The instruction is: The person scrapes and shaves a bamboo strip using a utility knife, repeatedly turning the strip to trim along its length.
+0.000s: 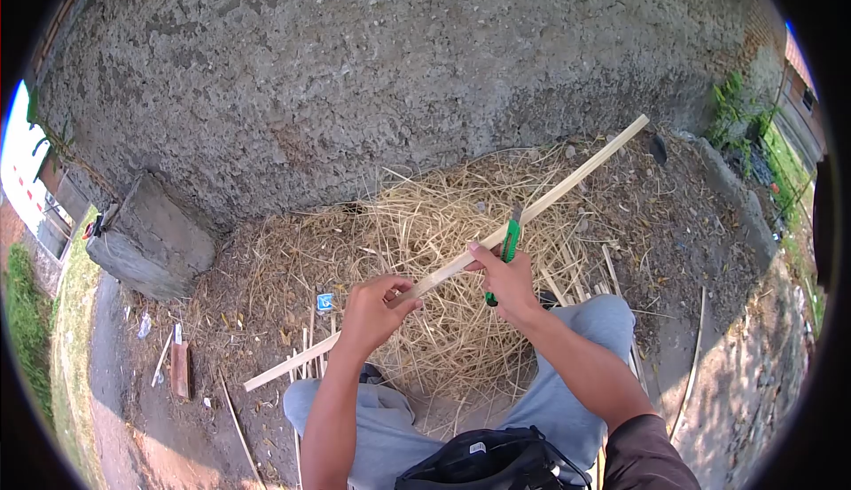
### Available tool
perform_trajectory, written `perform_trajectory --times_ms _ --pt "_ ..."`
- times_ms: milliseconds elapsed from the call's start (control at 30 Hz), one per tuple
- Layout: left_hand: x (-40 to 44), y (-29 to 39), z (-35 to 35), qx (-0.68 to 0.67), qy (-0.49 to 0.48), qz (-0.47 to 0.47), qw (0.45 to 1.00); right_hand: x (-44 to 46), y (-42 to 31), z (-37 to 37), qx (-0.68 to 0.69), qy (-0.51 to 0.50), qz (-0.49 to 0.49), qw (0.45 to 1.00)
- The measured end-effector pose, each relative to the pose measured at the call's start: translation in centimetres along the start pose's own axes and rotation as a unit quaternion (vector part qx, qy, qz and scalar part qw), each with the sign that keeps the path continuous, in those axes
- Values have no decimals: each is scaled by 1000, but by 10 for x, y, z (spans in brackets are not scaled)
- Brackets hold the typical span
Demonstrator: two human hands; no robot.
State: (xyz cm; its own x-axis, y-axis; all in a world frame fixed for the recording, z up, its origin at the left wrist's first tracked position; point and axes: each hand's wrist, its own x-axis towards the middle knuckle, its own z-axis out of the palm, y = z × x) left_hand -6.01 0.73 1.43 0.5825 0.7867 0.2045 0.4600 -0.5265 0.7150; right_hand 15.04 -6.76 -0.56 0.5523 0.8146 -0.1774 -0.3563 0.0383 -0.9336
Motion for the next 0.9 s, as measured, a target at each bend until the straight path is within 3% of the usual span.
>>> perform_trajectory --times_ms 233,300,433,533,633,700,833,900 --pt "1 -5 2 -55 -8 -6 998 -2 -5 2 24 12 5 1000" --pt "1 -8 3 -125 -2 -21 992 -2 -5 1 24 14 7 1000" --pt "3 -10 3 -116 -5 -13 993 0 -1 -1 26 12 6 1000" --pt "4 -11 4 -90 33 -58 994 2 0 -2 33 9 4 999" --pt "7 -10 2 -156 113 -77 978 2 -3 -5 39 6 7 999" --pt "6 -3 -8 33 139 -80 987 2 -4 -6 36 6 14 999" --pt "4 -1 -11 112 147 -125 975 2 -4 -5 28 11 10 999" --pt "7 -15 -4 -10 212 18 977 3 -3 -5 29 13 8 999"
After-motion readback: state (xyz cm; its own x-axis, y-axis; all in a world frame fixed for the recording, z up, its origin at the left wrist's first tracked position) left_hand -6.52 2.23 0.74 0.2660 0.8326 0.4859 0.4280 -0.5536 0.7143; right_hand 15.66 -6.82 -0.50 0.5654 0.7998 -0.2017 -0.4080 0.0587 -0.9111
